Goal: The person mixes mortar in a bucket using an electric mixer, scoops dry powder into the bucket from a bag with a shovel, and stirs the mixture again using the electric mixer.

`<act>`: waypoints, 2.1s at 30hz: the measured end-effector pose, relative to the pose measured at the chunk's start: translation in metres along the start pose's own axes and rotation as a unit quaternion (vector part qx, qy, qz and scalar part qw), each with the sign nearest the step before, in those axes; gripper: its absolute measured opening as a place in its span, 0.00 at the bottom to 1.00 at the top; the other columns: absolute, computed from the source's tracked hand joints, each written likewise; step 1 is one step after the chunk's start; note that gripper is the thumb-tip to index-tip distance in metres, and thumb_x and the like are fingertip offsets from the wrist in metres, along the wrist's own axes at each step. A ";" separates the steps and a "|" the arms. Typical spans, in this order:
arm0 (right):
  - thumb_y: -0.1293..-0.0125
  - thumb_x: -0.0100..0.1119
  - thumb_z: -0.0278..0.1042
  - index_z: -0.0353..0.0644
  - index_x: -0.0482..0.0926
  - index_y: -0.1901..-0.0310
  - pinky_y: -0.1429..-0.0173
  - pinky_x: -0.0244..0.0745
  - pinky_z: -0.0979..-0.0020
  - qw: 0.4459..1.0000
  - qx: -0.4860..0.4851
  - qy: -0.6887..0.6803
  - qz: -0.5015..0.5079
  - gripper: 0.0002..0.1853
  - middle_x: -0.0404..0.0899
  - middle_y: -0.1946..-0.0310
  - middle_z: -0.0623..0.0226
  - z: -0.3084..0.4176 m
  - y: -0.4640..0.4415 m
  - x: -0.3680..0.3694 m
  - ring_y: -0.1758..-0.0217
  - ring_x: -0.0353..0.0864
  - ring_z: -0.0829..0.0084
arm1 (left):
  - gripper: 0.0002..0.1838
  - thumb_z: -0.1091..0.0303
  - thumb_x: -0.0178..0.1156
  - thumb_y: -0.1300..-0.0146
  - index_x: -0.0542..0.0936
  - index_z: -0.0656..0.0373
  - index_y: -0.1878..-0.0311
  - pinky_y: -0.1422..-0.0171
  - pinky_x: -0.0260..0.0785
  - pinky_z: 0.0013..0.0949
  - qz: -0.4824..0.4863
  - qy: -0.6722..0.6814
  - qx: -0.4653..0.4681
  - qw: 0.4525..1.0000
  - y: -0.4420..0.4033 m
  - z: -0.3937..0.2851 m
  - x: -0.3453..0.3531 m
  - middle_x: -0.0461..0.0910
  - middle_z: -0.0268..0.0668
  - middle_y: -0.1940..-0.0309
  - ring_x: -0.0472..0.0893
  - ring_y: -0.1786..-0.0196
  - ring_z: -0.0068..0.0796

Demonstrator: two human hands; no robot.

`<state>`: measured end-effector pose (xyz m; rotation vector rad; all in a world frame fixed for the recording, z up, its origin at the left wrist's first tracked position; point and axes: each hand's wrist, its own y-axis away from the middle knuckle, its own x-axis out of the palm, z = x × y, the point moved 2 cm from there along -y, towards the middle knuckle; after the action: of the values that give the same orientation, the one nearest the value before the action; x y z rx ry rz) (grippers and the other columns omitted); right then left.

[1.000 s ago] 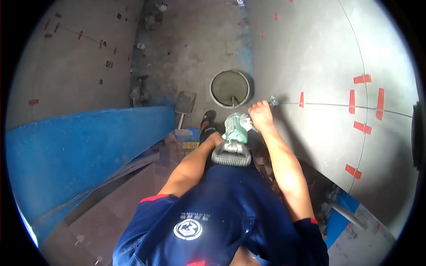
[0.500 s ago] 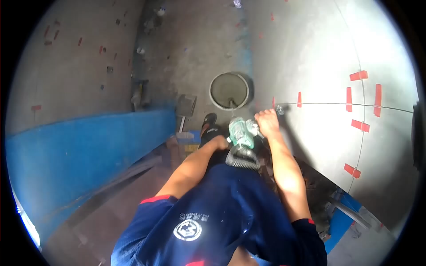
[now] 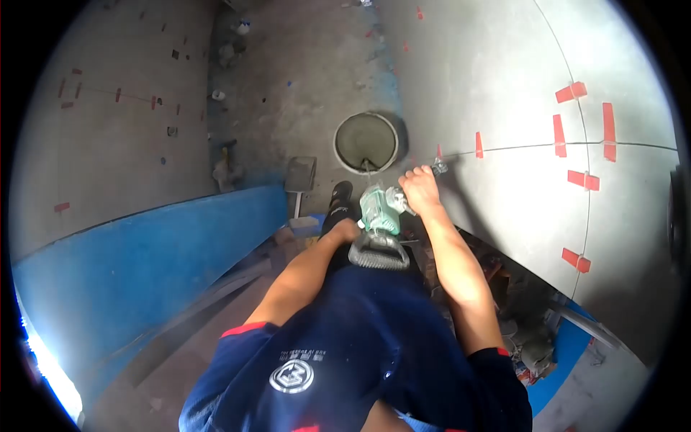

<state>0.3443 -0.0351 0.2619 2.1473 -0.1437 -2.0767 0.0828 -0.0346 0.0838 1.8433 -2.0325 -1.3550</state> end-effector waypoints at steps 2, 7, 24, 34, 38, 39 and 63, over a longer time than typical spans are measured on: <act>0.42 0.56 0.32 0.52 0.83 0.68 0.40 0.64 0.64 1.000 -0.003 0.001 -0.009 0.06 0.82 0.68 0.73 0.002 -0.002 0.000 0.54 0.78 0.72 | 0.22 0.51 0.51 0.40 0.86 0.59 0.63 0.45 0.73 0.47 -0.026 -0.027 0.037 0.999 0.000 0.007 0.007 0.83 0.54 0.58 0.82 0.51 0.54; 0.43 0.57 0.33 0.52 0.82 0.69 0.40 0.64 0.64 0.998 -0.027 0.050 0.012 0.04 0.80 0.69 0.73 0.009 -0.010 -0.006 0.56 0.78 0.72 | 0.20 0.52 0.55 0.43 0.87 0.60 0.67 0.48 0.76 0.45 -0.044 -0.044 -0.060 0.996 0.007 -0.009 -0.004 0.85 0.51 0.62 0.84 0.55 0.49; 0.43 0.57 0.33 0.53 0.83 0.67 0.40 0.64 0.65 0.991 -0.049 0.115 0.043 0.05 0.81 0.67 0.74 0.000 -0.034 -0.029 0.55 0.78 0.72 | 0.24 0.56 0.62 0.47 0.84 0.67 0.55 0.39 0.72 0.43 -0.020 0.140 -0.201 0.969 -0.005 -0.040 -0.039 0.80 0.56 0.48 0.79 0.42 0.50; 0.42 0.56 0.33 0.51 0.82 0.67 0.39 0.64 0.65 0.997 0.015 0.070 0.043 0.05 0.81 0.66 0.72 -0.001 -0.012 -0.023 0.53 0.78 0.71 | 0.19 0.59 0.54 0.42 0.85 0.60 0.56 0.40 0.72 0.43 0.036 -0.039 -0.069 0.996 0.004 -0.043 -0.058 0.82 0.51 0.50 0.81 0.45 0.49; 0.42 0.55 0.33 0.52 0.82 0.70 0.41 0.65 0.65 0.998 0.055 0.032 0.019 0.05 0.81 0.67 0.73 -0.003 -0.004 -0.015 0.55 0.79 0.72 | 0.21 0.59 0.58 0.42 0.84 0.65 0.53 0.37 0.71 0.44 -0.005 0.107 -0.214 0.971 0.009 -0.034 -0.063 0.80 0.54 0.47 0.79 0.41 0.49; 0.42 0.55 0.33 0.52 0.82 0.70 0.41 0.65 0.65 0.998 0.061 0.020 0.028 0.05 0.81 0.67 0.73 0.005 0.001 -0.012 0.55 0.79 0.72 | 0.22 0.57 0.58 0.42 0.83 0.65 0.51 0.36 0.70 0.45 0.043 0.100 -0.212 0.971 0.020 -0.043 -0.082 0.79 0.55 0.46 0.78 0.40 0.49; 0.49 0.62 0.36 0.49 0.79 0.50 0.44 0.75 0.54 0.871 0.240 -0.333 0.270 0.21 0.83 0.53 0.57 0.019 0.088 0.023 0.47 0.81 0.53 | 0.16 0.64 0.63 0.44 0.85 0.56 0.52 0.45 0.77 0.42 0.091 -0.243 -0.094 0.961 0.039 -0.091 -0.216 0.85 0.42 0.53 0.85 0.50 0.40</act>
<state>0.3298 -0.1265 0.2536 1.2016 -1.2859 -2.4447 0.1657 0.0923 0.2675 1.2983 -2.1105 -2.0126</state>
